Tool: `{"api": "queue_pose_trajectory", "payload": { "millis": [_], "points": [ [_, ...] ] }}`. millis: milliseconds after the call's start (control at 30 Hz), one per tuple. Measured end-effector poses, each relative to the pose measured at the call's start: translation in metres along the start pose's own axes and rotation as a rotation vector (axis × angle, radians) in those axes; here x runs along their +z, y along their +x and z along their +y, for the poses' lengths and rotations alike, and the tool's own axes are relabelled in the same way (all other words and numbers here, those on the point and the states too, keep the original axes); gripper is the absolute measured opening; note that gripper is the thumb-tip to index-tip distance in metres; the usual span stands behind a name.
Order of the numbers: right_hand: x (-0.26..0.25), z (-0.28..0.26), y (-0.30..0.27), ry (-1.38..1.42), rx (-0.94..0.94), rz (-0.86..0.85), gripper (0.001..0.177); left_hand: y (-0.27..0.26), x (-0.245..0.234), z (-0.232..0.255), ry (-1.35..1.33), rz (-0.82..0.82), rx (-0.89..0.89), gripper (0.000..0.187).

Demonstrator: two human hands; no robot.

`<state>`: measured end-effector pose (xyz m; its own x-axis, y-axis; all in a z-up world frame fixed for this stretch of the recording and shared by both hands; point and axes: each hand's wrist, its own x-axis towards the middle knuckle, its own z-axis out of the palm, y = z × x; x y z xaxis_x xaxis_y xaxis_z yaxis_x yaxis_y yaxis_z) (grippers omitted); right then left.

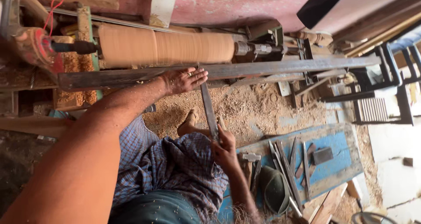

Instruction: The person uses a chisel to shape a cylindrical piece of wood mounted on a lathe. They hold the chisel against the spinning wood to remove material and smooth the surface, generating wood shavings.

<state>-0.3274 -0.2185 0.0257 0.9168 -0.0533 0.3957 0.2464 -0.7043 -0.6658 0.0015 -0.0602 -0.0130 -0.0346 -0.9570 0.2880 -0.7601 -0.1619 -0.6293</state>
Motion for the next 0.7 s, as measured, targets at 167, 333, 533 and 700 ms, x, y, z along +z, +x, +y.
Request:
{"api": "queue_pose_trajectory", "payload": {
  "millis": [167,333,533,700],
  "points": [
    [-0.043,0.026,0.008,0.682,1.008,-0.243,0.068,0.001,0.003,0.009,-0.01,0.109,-0.079,0.053],
    [-0.068,0.058,0.025,0.604,0.918,-0.358,0.074,0.0,-0.002,-0.002,-0.062,0.064,-0.05,0.05],
    [-0.095,0.097,0.051,0.622,0.884,-0.486,0.072,-0.003,-0.003,0.001,0.007,0.046,-0.051,0.046],
    [-0.103,0.097,0.068,0.665,0.87,-0.536,0.065,0.0,0.001,0.004,-0.053,0.092,-0.083,0.041]
  ]
}}
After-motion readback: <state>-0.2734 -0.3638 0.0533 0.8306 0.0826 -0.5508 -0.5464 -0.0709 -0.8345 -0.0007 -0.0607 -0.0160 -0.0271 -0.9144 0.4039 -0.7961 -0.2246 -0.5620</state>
